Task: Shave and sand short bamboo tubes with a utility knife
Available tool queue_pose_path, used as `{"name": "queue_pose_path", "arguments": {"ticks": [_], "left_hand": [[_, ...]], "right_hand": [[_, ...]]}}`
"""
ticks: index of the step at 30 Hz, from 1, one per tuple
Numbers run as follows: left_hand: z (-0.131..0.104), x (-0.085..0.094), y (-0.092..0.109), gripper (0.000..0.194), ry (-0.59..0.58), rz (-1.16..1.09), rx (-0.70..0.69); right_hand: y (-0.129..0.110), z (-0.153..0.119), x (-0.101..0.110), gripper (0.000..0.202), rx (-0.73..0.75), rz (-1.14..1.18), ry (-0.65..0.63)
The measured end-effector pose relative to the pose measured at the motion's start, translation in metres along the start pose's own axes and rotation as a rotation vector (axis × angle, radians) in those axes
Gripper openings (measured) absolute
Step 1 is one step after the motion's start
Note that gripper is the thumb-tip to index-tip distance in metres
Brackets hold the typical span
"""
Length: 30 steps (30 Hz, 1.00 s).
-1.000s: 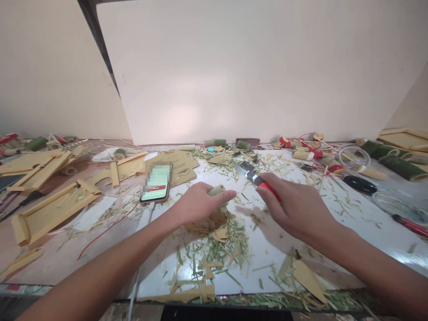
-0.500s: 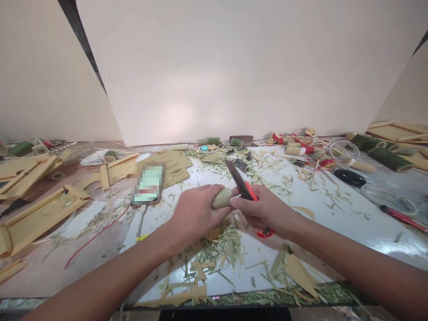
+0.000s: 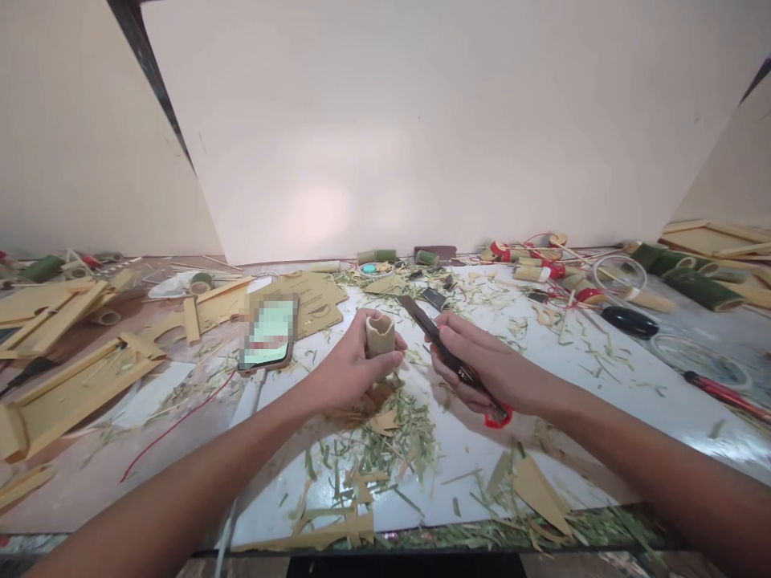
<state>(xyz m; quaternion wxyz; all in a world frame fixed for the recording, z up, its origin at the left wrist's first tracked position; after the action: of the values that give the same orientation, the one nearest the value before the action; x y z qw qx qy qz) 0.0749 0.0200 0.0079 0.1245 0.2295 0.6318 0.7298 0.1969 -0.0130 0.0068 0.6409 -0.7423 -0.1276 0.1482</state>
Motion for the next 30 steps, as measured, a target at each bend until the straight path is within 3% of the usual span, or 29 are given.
{"name": "queue_pose_path", "arguments": {"ticks": [6, 14, 23, 27, 30], "left_hand": [[0.0, 0.002, 0.008, 0.023, 0.034, 0.116, -0.062], [-0.006, -0.006, 0.016, 0.023, 0.019, 0.091, -0.116], [-0.01, -0.008, 0.02, 0.026, 0.081, 0.149, -0.13], [-0.011, -0.01, 0.02, 0.03, 0.043, 0.049, -0.109], [-0.011, -0.007, 0.019, 0.029, 0.035, -0.035, -0.061]], "right_hand": [[0.002, -0.007, -0.017, 0.037, 0.009, -0.121, -0.063], [0.001, -0.008, -0.022, 0.042, 0.024, -0.18, -0.029], [0.008, -0.012, -0.036, 0.041, -0.052, 0.001, -0.056], [0.018, -0.012, -0.045, 0.043, -0.158, 0.212, -0.195], [0.008, -0.01, -0.031, 0.047, -0.078, 0.081, -0.158]]}}
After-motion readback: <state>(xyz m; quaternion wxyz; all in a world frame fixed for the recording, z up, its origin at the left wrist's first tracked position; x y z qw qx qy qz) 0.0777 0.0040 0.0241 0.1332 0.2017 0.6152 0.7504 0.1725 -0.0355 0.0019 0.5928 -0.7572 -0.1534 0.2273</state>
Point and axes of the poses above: each hand's wrist, its own z-axis towards the middle knuckle, its own x-axis out of the back of the hand, y = z × x, the point moved 9 cm from there along z, towards the middle knuckle, and after that the axes turned 5 degrees about y, right-handed, at the moved point
